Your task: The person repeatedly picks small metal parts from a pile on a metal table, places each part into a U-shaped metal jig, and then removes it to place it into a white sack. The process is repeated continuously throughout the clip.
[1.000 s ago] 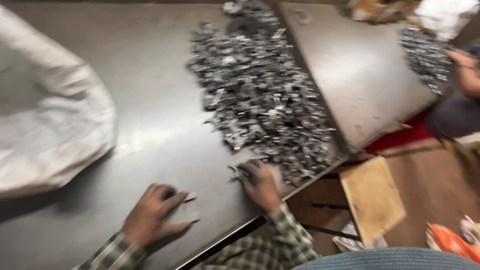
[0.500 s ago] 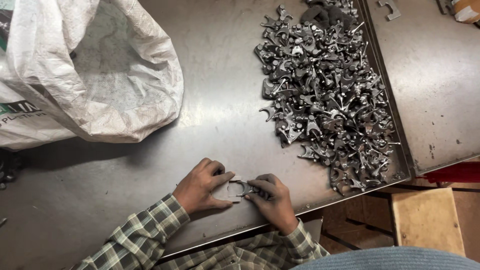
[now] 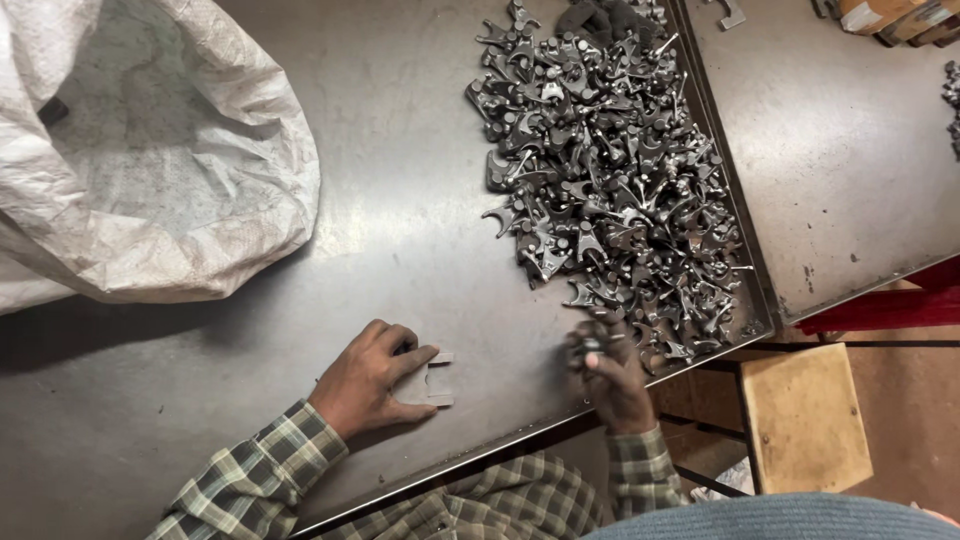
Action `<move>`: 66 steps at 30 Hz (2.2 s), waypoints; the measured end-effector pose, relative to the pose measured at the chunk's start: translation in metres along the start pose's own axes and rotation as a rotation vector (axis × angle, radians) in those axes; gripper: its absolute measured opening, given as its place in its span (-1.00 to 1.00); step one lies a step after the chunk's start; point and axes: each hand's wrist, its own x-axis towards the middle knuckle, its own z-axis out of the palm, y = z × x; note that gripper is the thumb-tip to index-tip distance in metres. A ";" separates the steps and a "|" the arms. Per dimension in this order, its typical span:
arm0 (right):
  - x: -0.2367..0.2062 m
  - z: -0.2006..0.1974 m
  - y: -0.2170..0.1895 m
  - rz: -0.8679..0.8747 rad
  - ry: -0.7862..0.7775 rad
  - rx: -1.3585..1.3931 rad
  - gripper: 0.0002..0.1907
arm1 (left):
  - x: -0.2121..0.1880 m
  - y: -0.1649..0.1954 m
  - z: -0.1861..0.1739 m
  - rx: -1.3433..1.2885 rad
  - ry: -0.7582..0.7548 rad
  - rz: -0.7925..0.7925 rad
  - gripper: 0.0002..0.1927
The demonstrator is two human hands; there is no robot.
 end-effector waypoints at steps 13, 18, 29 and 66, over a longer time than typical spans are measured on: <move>0.021 0.014 -0.010 -0.674 0.283 -1.234 -0.78 | 0.000 0.001 -0.003 0.004 -0.039 -0.046 -0.24; 0.020 0.015 -0.011 -0.657 0.313 -1.256 -0.64 | 0.000 0.001 -0.005 -0.011 -0.035 -0.044 -0.28; 0.009 0.026 0.000 -0.553 0.160 -1.146 -0.66 | 0.000 0.000 -0.007 -0.022 0.006 0.011 -0.28; 0.065 0.130 -0.078 -0.095 -0.693 -1.477 -0.70 | -0.002 -0.010 -0.011 -0.020 0.010 0.097 -0.32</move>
